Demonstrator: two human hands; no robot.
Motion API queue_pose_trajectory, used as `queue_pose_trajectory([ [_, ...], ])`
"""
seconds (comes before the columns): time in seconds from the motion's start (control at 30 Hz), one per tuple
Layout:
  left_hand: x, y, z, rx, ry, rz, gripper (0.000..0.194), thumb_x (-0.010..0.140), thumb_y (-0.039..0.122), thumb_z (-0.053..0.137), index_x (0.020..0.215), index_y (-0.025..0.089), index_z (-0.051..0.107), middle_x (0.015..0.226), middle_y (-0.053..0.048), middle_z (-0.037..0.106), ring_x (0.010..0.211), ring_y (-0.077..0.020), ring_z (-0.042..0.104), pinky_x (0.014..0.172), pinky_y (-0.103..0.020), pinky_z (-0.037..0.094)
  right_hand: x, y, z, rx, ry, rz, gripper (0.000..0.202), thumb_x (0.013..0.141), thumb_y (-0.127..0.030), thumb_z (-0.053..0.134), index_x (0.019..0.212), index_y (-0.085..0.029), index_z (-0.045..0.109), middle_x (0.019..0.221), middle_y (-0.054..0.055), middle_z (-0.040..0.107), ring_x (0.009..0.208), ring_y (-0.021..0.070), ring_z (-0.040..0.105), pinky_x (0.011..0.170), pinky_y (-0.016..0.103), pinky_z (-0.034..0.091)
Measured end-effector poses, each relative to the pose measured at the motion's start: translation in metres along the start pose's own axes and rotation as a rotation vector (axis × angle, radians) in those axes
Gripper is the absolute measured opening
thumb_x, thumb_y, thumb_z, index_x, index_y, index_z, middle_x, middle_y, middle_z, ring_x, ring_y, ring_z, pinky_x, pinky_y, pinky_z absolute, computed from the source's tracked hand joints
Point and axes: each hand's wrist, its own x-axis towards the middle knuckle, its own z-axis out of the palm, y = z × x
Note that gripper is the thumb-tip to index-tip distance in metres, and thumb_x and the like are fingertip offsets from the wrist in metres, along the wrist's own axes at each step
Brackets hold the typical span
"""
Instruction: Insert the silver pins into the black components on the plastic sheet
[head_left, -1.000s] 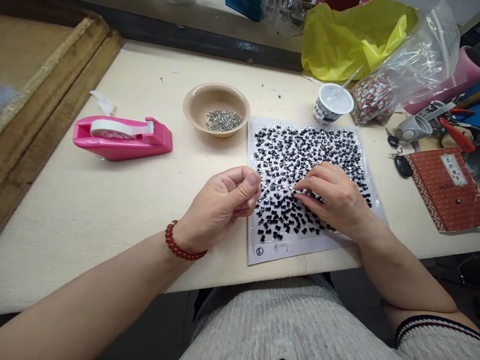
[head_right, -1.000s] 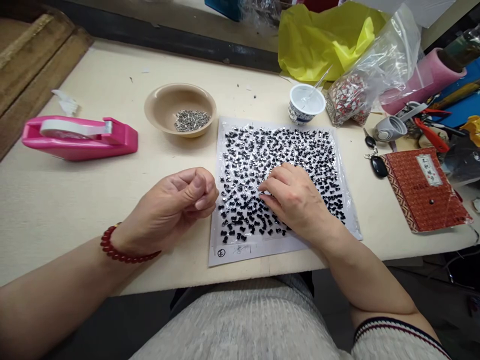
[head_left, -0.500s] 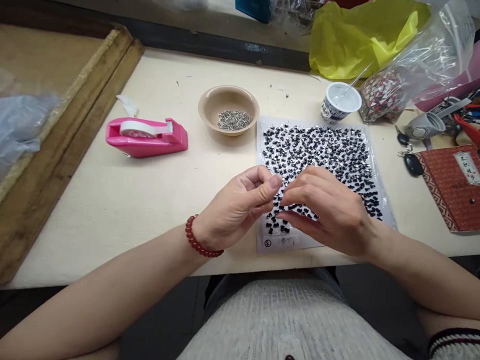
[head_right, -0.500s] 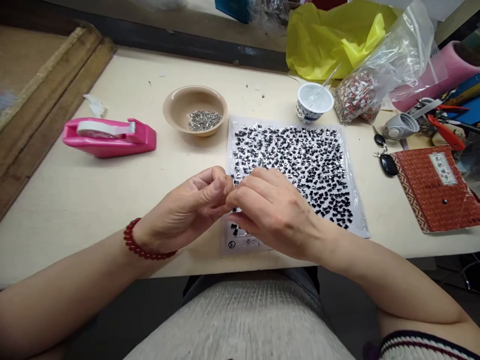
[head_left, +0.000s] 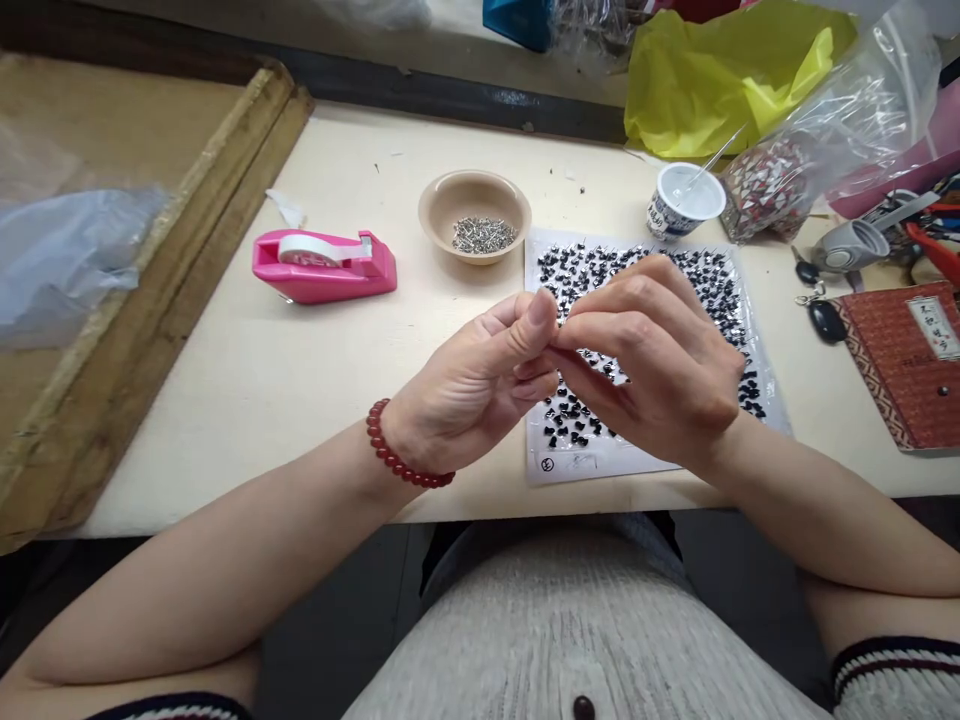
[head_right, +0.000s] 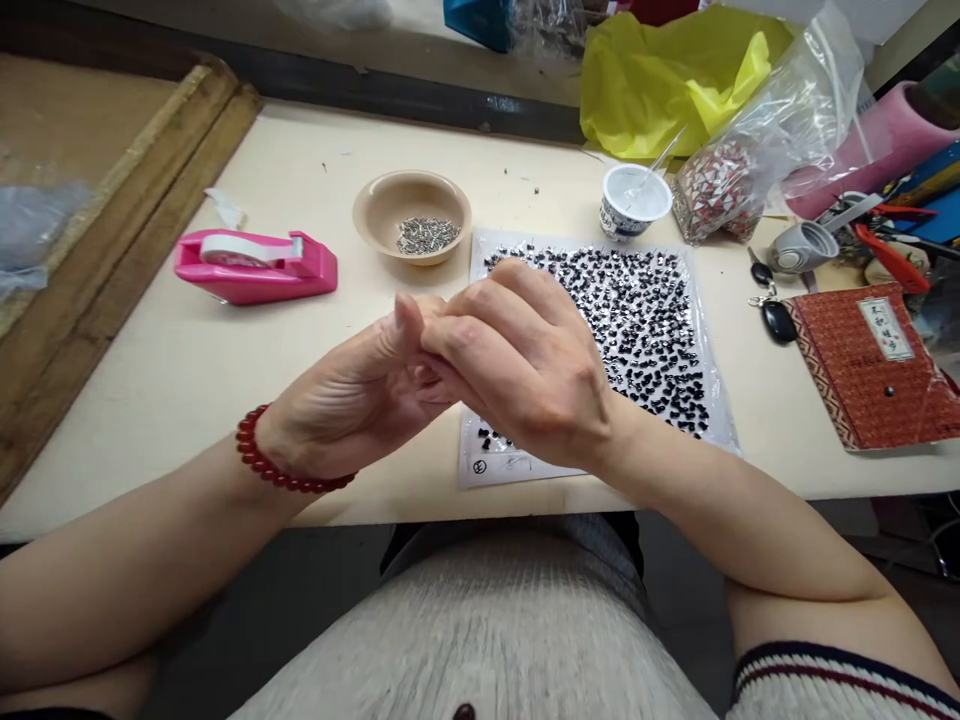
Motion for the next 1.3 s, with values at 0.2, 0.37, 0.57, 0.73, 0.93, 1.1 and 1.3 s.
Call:
queue_pose_trajectory([
  [0.2, -0.004, 0.000, -0.008, 0.056, 0.042, -0.011, 0.034, 0.081, 0.035, 0.069, 0.062, 0.014, 0.051, 0.062, 0.004, 0.031, 0.055, -0.0080, 0.024, 0.046, -0.017, 0.030, -0.001, -0.004, -0.003, 0.029, 0.159, 0.007, 0.006, 0.087, -0.019, 0.058, 0.081, -0.020, 0.060, 0.077, 0.003, 0.064, 0.074, 0.0146, 0.060, 0.071, 0.035, 0.051],
  [0.37, -0.001, -0.008, -0.010, -0.005, 0.038, -0.040, 0.044, 0.078, 0.039, 0.072, 0.056, 0.015, 0.042, 0.056, 0.006, 0.025, 0.051, -0.0070, 0.020, 0.045, -0.017, 0.026, -0.007, 0.002, 0.009, 0.202, 0.179, 0.074, 0.007, 0.083, -0.011, 0.059, 0.079, -0.017, 0.059, 0.073, 0.003, 0.064, 0.072, 0.0144, 0.059, 0.068, 0.033, 0.052],
  [0.57, 0.001, -0.014, -0.017, 0.032, 0.050, -0.041, 0.046, 0.067, 0.044, 0.080, 0.062, 0.015, 0.045, 0.055, 0.008, 0.030, 0.050, -0.0051, 0.021, 0.044, -0.017, 0.024, -0.007, -0.001, 0.013, 0.269, 0.125, 0.087, 0.004, 0.084, -0.013, 0.062, 0.086, -0.017, 0.061, 0.080, 0.004, 0.067, 0.079, 0.0145, 0.061, 0.070, 0.031, 0.051],
  [0.73, -0.002, -0.015, -0.024, 0.064, 0.062, -0.039, 0.044, 0.069, 0.041, 0.080, 0.062, 0.015, 0.045, 0.054, 0.007, 0.032, 0.049, -0.0049, 0.022, 0.045, -0.018, 0.022, -0.004, -0.005, 0.015, 0.246, 0.104, 0.085, 0.009, 0.088, -0.015, 0.055, 0.082, -0.019, 0.060, 0.077, 0.002, 0.066, 0.075, 0.0126, 0.061, 0.070, 0.031, 0.051],
  [0.93, -0.001, -0.012, -0.026, 0.059, 0.040, -0.075, 0.038, 0.076, 0.042, 0.074, 0.062, 0.013, 0.052, 0.056, 0.006, 0.032, 0.050, -0.0055, 0.023, 0.045, -0.018, 0.025, -0.006, -0.004, 0.013, 0.183, 0.058, 0.058, 0.011, 0.088, -0.015, 0.052, 0.079, -0.020, 0.056, 0.073, 0.002, 0.062, 0.073, 0.0129, 0.057, 0.070, 0.031, 0.047],
  [1.1, -0.001, 0.003, -0.025, -0.059, 0.226, 0.043, 0.027, 0.097, 0.015, 0.039, 0.087, 0.010, 0.064, 0.066, 0.001, 0.043, 0.050, -0.0054, 0.033, 0.044, -0.016, 0.031, -0.023, 0.002, 0.010, 0.101, -0.090, 0.099, 0.009, 0.085, -0.013, 0.054, 0.078, -0.017, 0.055, 0.071, 0.002, 0.060, 0.069, 0.0135, 0.052, 0.067, 0.031, 0.041],
  [1.3, 0.000, 0.002, -0.027, 0.075, 0.270, 0.166, 0.020, 0.095, 0.006, 0.039, 0.091, 0.014, 0.058, 0.061, 0.003, 0.051, 0.045, -0.0043, 0.033, 0.042, -0.015, 0.027, -0.036, 0.004, 0.022, -0.114, -0.223, 0.109, 0.014, 0.086, -0.014, 0.054, 0.073, -0.018, 0.056, 0.067, -0.001, 0.060, 0.066, 0.0129, 0.051, 0.065, 0.032, 0.030],
])
